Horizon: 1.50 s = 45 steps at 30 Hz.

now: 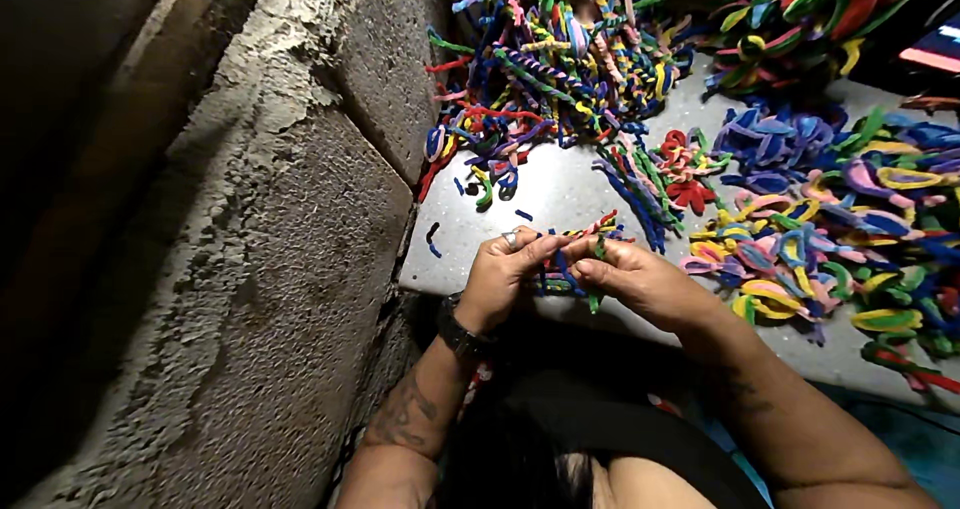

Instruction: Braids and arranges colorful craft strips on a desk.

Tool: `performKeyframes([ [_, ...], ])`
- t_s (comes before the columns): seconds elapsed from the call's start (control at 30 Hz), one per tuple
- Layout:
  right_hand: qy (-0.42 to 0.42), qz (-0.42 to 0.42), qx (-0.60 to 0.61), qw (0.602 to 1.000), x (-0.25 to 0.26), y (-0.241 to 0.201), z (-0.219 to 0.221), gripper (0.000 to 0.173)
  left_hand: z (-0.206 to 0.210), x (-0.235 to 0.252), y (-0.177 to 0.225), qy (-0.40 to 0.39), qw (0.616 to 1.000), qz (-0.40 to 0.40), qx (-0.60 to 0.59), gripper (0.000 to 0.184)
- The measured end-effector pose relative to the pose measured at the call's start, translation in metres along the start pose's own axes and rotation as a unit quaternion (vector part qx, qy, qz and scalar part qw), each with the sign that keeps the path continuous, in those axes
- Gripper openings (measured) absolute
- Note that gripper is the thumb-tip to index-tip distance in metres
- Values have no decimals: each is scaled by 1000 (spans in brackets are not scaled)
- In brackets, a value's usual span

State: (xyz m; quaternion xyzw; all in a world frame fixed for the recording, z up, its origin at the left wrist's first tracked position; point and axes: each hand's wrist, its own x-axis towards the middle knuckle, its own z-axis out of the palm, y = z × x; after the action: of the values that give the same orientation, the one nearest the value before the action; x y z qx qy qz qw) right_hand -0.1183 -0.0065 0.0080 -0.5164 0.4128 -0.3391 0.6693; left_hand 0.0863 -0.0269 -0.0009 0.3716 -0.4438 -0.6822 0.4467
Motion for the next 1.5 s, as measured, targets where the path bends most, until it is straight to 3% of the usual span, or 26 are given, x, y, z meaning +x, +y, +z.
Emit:
performKeyframes([
  [0.17, -8, 11, 7, 1000, 1, -1, 6, 20, 13, -3, -10, 23, 998, 36, 54, 11],
  [0.3, -26, -8, 28, 999, 1, 2, 4, 14, 18, -7, -14, 29, 997, 55, 54, 9],
  [0.5, -105, 5, 91, 990, 2, 7, 0, 14, 15, -9, -12, -20, 1000, -2, 7, 12],
  [0.7, -165, 48, 13, 985, 8, -2, -4, 19, 8, -4, -6, -69, 996, -1, 60, 16],
  [1.0, -157, 72, 133, 976, 12, 3, -2, 20, -5, -2, -3, -8, 996, 49, 73, 10],
  [1.27, -71, 64, 103, 990, 17, 3, 18, 16, -12, -8, 4, 8, 993, 88, 83, 18],
  [1.4, -14, 25, 35, 999, 16, 5, 20, 18, -42, -9, 27, 41, 968, 115, 218, 29],
  [1.5, 12, 18, 48, 999, 15, 4, 17, 21, -59, 1, 42, 113, 897, 105, 415, 26],
])
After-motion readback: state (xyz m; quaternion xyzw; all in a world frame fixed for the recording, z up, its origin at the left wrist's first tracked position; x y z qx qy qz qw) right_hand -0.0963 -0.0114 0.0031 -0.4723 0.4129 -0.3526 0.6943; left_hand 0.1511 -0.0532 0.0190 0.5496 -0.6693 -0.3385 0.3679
